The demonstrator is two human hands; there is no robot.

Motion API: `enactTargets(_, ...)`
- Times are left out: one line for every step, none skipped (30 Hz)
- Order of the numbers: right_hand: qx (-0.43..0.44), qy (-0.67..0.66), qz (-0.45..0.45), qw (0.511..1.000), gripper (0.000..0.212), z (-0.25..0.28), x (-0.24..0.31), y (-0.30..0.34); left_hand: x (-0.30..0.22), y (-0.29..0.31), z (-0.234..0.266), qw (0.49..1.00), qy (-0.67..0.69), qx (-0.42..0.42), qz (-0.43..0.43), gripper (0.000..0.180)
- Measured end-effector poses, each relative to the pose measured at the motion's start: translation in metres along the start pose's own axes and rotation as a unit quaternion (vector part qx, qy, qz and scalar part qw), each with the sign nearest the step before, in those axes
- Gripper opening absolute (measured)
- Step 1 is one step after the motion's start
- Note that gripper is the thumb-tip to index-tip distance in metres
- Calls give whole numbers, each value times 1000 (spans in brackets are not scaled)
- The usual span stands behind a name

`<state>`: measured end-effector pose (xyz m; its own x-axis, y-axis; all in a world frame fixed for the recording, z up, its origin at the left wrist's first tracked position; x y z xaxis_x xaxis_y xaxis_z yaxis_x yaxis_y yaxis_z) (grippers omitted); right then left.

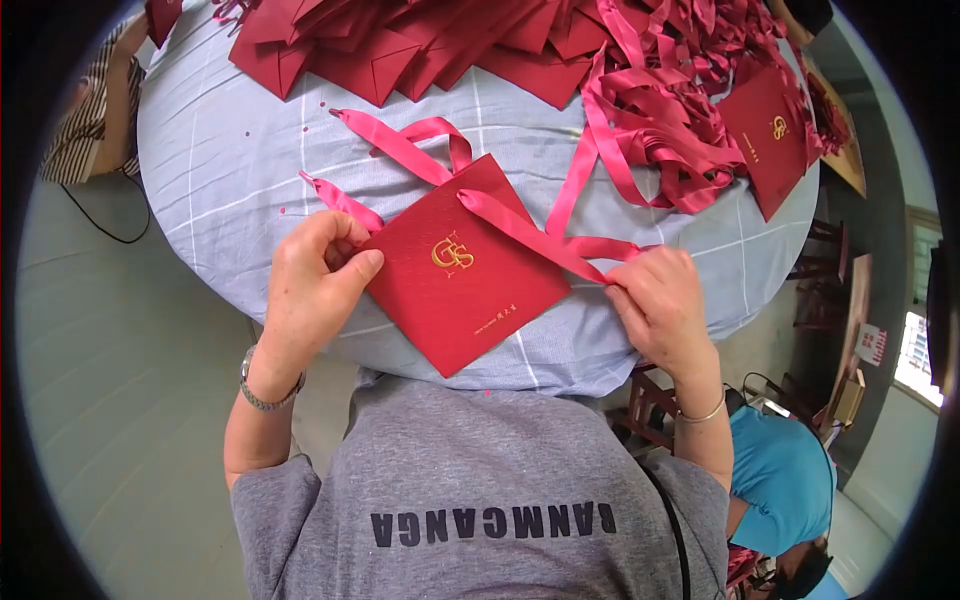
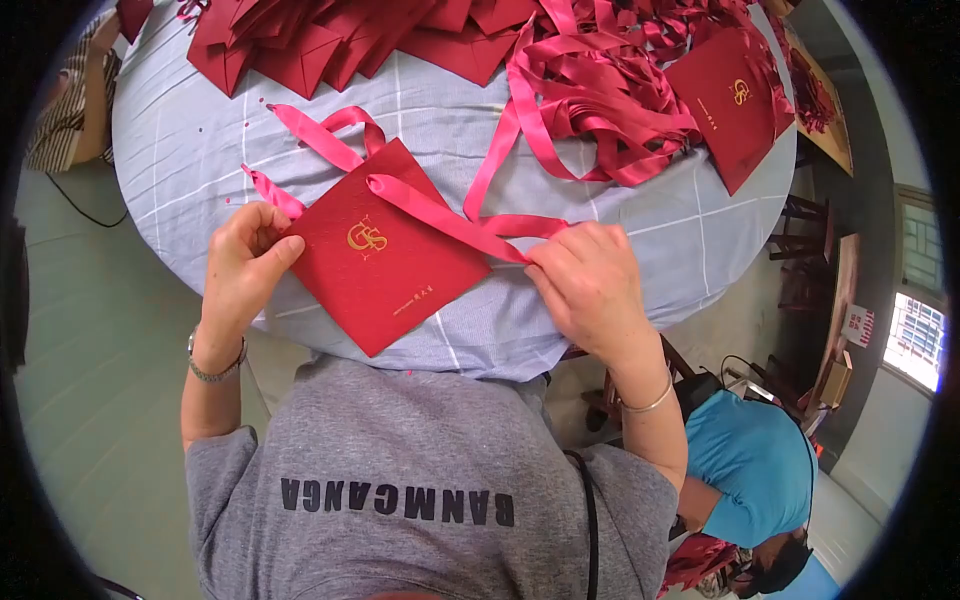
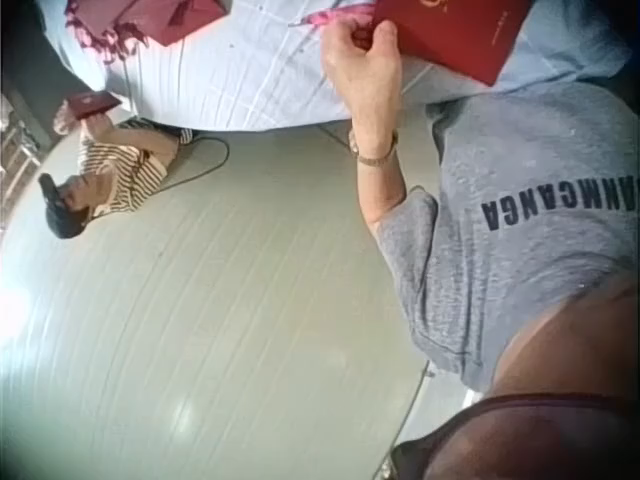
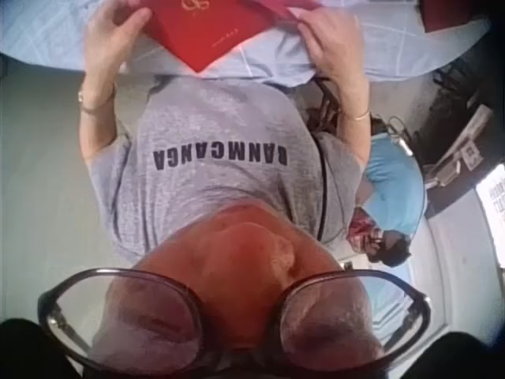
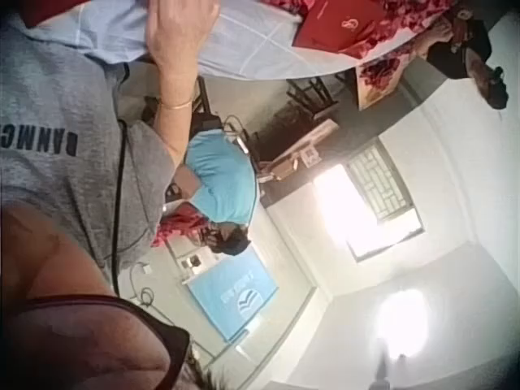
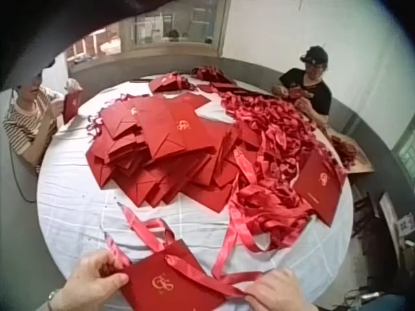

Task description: The person attaches ribbon handles to gift bags by inserting the ends of ribbon strips into the holes of the bags by hand.

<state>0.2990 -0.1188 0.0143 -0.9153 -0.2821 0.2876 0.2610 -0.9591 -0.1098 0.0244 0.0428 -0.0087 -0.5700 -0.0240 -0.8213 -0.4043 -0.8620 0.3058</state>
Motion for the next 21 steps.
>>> enactTargets(-35,-15,12,999,28,3,1,2,1,-3,2,1000,4,-1,11,11)
enactTargets(-70,-30,23,997,28,6,2,3,1,-6,3,1000,9,-3,22,11)
enactTargets(-69,-30,28,997,28,8,3,5,1,-8,2,1000,11,-8,22,11)
enactTargets(-98,-68,19,993,28,12,2,7,1,-9,0,1000,14,-1,21,10)
enactTargets(-125,-108,9,986,28,16,2,10,1,-11,-3,1000,18,5,21,10)
enactTargets(-125,-108,14,986,28,19,6,11,2,-14,-2,1000,18,0,22,10)
enactTargets(-121,-177,9,977,30,22,9,12,3,-16,0,1000,16,-10,17,10)
enactTargets(-116,-244,4,963,33,24,11,12,2,-18,2,1000,13,-21,12,11)
enactTargets(-114,-244,7,963,33,27,12,14,1,-19,2,1000,15,-24,13,11)
enactTargets(-111,-314,27,942,34,29,13,14,-2,-20,2,1000,7,-18,11,11)
enactTargets(-107,-383,46,917,36,31,16,14,-4,-20,2,1000,-1,-13,10,11)
enactTargets(-101,-416,27,903,32,32,21,10,-2,-21,2,1000,-1,-17,12,11)
enactTargets(-97,-418,31,903,32,33,29,3,1,-21,1,1000,14,-15,-1,10)
enactTargets(-110,-462,9,880,31,32,35,-4,3,-20,1,999,28,-13,-14,10)
enactTargets(-120,-503,-13,856,31,33,38,-9,4,-20,3,999,30,-19,-11,10)
enactTargets(-115,-505,-8,855,31,35,40,-11,3,-19,4,999,23,-13,-18,10)
enactTargets(-104,-496,1,862,25,37,43,-13,3,-18,5,1000,16,-8,-25,11)
enactTargets(-92,-487,7,868,20,38,44,-15,1,-17,7,1000,18,-12,-20,11)
enactTargets(-86,-489,10,868,20,40,46,-17,-4,-17,7,1000,-1,1,-11,13)
enactTargets(-92,-437,44,894,19,44,49,-20,-6,-16,7,1000,-21,14,-2,17)
enactTargets(-99,-382,80,915,20,48,52,-22,-8,-17,9,1000,-18,9,3,17)
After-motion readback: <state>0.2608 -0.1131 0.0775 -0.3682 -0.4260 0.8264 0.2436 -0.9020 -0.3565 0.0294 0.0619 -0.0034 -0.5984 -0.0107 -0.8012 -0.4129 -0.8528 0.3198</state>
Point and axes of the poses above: each hand's wrist, its own y-axis away from the middle knuckle, its own z-axis out of the back of the hand, x = y × z, the point moved 5 cm from there along -y, towards the middle knuckle, and after that the axes turned 9 degrees about z, right-handed, at the moved point
